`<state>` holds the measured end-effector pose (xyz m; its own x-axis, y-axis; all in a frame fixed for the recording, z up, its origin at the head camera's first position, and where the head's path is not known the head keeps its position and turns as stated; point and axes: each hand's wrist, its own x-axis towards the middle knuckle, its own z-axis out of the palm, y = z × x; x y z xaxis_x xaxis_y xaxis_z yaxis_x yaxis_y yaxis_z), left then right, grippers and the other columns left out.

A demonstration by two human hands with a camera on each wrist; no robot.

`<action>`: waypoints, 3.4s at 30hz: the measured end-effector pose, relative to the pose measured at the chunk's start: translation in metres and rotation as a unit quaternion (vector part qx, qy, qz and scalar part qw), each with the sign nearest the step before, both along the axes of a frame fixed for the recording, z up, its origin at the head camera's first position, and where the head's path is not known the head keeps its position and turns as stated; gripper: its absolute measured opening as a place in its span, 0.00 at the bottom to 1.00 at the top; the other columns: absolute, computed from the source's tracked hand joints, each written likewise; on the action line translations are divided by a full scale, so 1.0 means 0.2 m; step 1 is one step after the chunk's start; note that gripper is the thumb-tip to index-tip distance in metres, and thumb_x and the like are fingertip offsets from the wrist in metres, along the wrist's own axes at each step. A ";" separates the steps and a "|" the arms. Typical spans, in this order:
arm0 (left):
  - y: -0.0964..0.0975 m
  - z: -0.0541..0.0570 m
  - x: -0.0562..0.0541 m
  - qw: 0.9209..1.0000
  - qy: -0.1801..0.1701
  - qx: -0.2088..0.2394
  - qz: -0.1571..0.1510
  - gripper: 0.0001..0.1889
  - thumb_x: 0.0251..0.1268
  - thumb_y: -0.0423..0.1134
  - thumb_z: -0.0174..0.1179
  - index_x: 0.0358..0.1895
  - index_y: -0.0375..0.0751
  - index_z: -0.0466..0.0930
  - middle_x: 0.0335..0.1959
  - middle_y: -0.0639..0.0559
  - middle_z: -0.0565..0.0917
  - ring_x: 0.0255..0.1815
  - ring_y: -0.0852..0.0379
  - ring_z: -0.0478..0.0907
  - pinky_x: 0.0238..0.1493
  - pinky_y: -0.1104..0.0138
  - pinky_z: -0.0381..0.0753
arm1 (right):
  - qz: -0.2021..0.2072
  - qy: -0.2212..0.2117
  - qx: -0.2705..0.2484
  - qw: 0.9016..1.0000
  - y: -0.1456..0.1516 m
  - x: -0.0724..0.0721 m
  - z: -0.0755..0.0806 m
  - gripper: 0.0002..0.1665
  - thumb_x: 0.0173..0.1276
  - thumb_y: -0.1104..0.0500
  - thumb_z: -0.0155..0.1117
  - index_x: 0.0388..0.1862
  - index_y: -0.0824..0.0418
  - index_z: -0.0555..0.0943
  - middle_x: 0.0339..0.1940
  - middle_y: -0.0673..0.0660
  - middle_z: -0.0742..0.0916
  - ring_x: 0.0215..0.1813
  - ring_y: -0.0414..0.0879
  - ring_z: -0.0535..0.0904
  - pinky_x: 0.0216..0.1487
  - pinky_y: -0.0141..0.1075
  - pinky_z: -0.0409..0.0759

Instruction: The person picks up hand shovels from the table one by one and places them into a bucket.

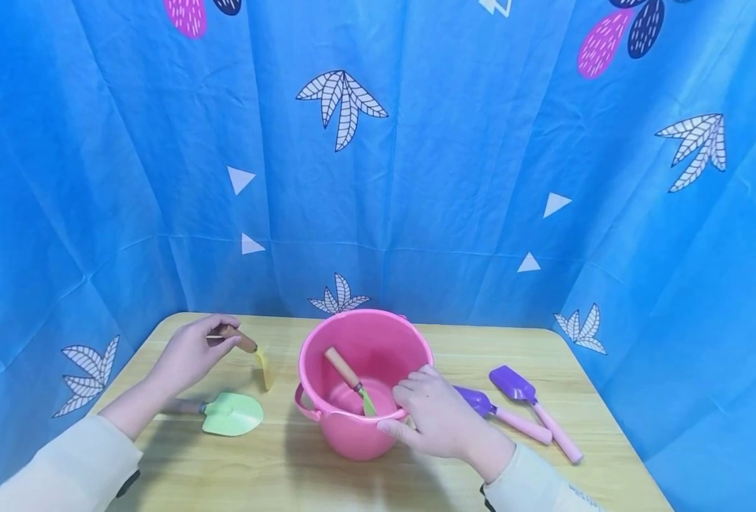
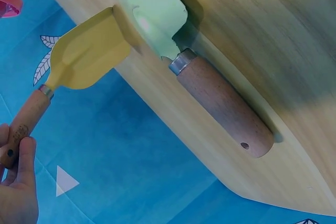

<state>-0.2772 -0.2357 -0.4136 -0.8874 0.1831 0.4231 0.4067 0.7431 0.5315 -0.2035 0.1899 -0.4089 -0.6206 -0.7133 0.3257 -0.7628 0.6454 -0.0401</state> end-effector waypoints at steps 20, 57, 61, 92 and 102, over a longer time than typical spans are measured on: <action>0.02 0.09 0.02 1.000 -0.007 0.017 -0.016 0.15 0.66 0.34 0.67 0.55 0.39 0.82 0.42 0.47 0.85 0.46 0.45 0.85 0.45 0.55 0.86 | 0.007 0.009 0.002 1.000 -0.01 0.00 0.00 0.20 0.72 0.35 0.57 0.26 0.43 0.69 0.25 0.36 0.68 0.35 0.36 0.65 0.46 0.35 0.69; 0.09 0.44 0.14 0.998 0.042 0.047 -0.025 0.15 0.65 0.37 0.68 0.54 0.44 0.84 0.46 0.48 0.87 0.43 0.50 0.86 0.41 0.61 0.86 | 0.001 0.007 0.004 1.000 0.00 0.00 0.00 0.20 0.72 0.35 0.57 0.26 0.43 0.70 0.25 0.36 0.70 0.35 0.36 0.66 0.47 0.36 0.69; 0.11 0.49 0.15 0.997 0.054 0.041 -0.034 0.15 0.65 0.37 0.69 0.53 0.44 0.84 0.46 0.48 0.87 0.43 0.50 0.86 0.41 0.73 0.83 | 0.012 0.013 0.001 1.000 0.01 0.00 0.01 0.20 0.72 0.36 0.58 0.26 0.44 0.69 0.25 0.37 0.69 0.34 0.36 0.65 0.47 0.36 0.69; 0.21 0.69 0.23 0.989 0.117 0.086 -0.033 0.17 0.62 0.40 0.71 0.54 0.43 0.84 0.44 0.50 0.87 0.43 0.52 0.86 0.43 0.83 0.76 | 0.004 0.006 -0.005 1.000 0.00 0.00 -0.02 0.20 0.72 0.35 0.57 0.26 0.44 0.70 0.25 0.37 0.70 0.35 0.36 0.66 0.47 0.36 0.69; 0.27 0.72 0.24 0.984 0.128 0.112 -0.053 0.16 0.62 0.38 0.71 0.52 0.42 0.85 0.47 0.50 0.87 0.45 0.55 0.85 0.45 0.81 0.78 | 0.000 0.000 0.004 1.000 0.00 0.00 0.01 0.19 0.72 0.35 0.57 0.27 0.43 0.71 0.26 0.36 0.71 0.36 0.36 0.67 0.47 0.37 0.71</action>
<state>-0.2301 -0.1811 -0.2698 -0.7274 0.1459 0.6706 0.6174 0.5657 0.5466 -0.2034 0.1899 -0.4061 -0.6201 -0.7163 0.3198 -0.7631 0.6453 -0.0343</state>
